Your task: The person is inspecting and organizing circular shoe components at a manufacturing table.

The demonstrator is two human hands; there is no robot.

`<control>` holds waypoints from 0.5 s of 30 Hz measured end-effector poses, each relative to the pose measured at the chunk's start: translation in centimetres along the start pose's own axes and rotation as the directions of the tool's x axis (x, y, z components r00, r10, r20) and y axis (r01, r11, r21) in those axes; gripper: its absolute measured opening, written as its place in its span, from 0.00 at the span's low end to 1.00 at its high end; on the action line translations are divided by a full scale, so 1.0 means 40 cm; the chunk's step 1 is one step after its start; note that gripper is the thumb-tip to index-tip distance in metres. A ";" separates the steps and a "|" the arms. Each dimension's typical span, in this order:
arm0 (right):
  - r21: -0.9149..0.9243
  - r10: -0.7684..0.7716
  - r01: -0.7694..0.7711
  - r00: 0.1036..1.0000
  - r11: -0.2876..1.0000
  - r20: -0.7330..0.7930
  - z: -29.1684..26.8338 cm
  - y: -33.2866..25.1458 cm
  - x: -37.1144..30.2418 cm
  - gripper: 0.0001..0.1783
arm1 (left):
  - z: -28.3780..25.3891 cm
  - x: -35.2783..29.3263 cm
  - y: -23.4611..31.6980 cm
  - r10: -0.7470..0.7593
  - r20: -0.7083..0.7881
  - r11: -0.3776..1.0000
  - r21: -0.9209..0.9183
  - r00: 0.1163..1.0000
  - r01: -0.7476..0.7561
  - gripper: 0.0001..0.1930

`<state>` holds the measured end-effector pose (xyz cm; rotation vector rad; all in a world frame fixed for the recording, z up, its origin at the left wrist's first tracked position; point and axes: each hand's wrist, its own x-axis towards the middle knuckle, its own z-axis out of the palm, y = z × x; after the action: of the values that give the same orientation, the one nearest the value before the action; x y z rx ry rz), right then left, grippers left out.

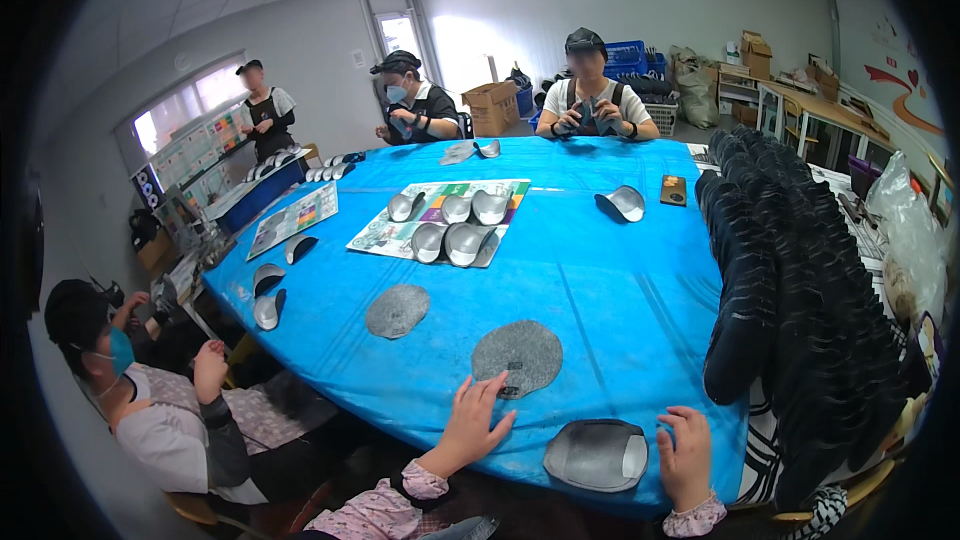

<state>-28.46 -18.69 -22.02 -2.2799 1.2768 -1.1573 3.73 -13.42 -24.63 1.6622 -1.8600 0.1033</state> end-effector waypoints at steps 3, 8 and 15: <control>-0.053 -0.025 0.027 0.999 0.998 0.038 0.002 -0.018 0.007 0.21 | -0.005 0.001 0.000 -0.009 0.000 1.000 0.021 1.000 0.009 0.33; -0.059 0.003 -0.003 1.000 0.998 0.010 0.010 -0.012 0.004 0.20 | -0.009 0.007 0.005 -0.011 0.002 1.000 -0.010 1.000 0.011 0.33; -0.100 0.011 -0.009 1.000 0.995 0.028 0.001 -0.013 0.006 0.15 | -0.006 0.002 0.002 -0.005 0.005 1.000 -0.010 1.000 0.005 0.33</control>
<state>-28.06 -18.60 -21.62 -2.3493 1.3628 -1.0757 3.74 -13.38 -24.35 1.6610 -1.8572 0.0877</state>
